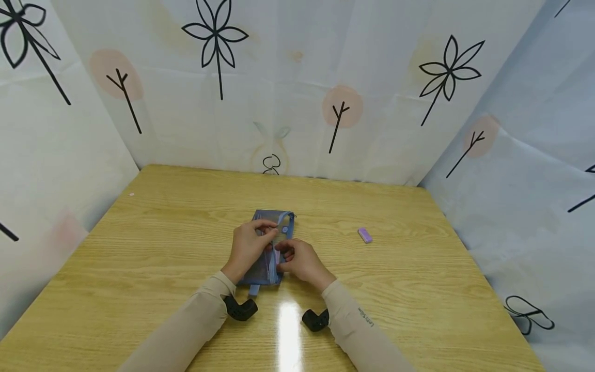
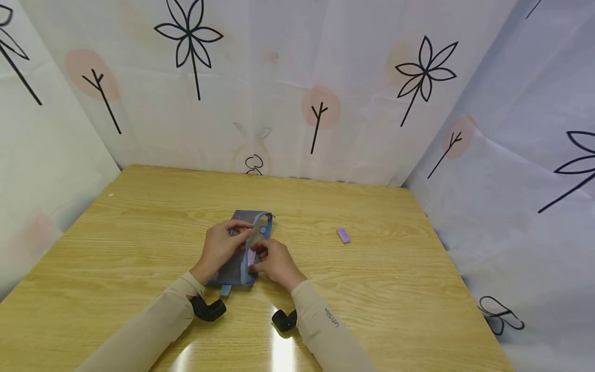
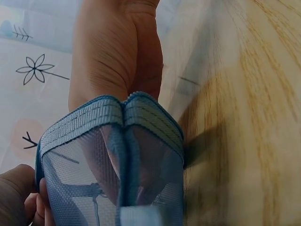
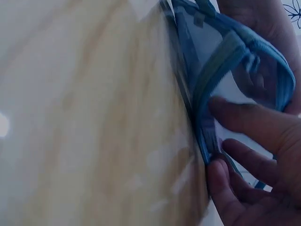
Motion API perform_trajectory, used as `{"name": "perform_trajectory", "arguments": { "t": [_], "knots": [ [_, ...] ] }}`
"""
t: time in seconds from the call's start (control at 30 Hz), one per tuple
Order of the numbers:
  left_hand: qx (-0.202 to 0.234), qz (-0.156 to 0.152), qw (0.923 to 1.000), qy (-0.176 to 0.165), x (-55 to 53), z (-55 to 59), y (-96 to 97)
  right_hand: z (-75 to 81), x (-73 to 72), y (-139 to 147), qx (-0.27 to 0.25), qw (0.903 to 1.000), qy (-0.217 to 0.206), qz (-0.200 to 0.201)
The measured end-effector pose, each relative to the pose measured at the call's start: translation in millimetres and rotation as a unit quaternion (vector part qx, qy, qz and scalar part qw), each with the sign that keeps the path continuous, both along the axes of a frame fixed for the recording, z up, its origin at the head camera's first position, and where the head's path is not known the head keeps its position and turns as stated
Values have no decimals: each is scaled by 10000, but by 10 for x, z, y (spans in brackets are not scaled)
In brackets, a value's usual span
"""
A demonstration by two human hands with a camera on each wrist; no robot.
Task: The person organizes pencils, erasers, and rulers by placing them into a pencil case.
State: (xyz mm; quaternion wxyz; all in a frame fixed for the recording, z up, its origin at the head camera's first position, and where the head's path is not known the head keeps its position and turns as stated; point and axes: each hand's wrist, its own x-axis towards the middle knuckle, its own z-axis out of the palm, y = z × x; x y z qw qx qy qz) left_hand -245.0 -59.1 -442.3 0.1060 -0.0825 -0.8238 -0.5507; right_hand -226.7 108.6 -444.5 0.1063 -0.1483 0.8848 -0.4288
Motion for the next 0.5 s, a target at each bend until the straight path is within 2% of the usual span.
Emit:
{"name": "perform_trajectory", "arguments": {
  "t": [0.1, 0.2, 0.5],
  "knots": [
    [-1, -16, 10000, -46, -4, -4, 10, 40, -25, 110, -52, 9997, -127, 207],
    [0, -12, 9999, -104, -10, -14, 22, 111, -61, 272, -130, 9995, -196, 215],
    [73, -9, 9998, -193, -10, -31, 25, 324, -202, 916, -405, 9973, -44, -609]
  ]
}}
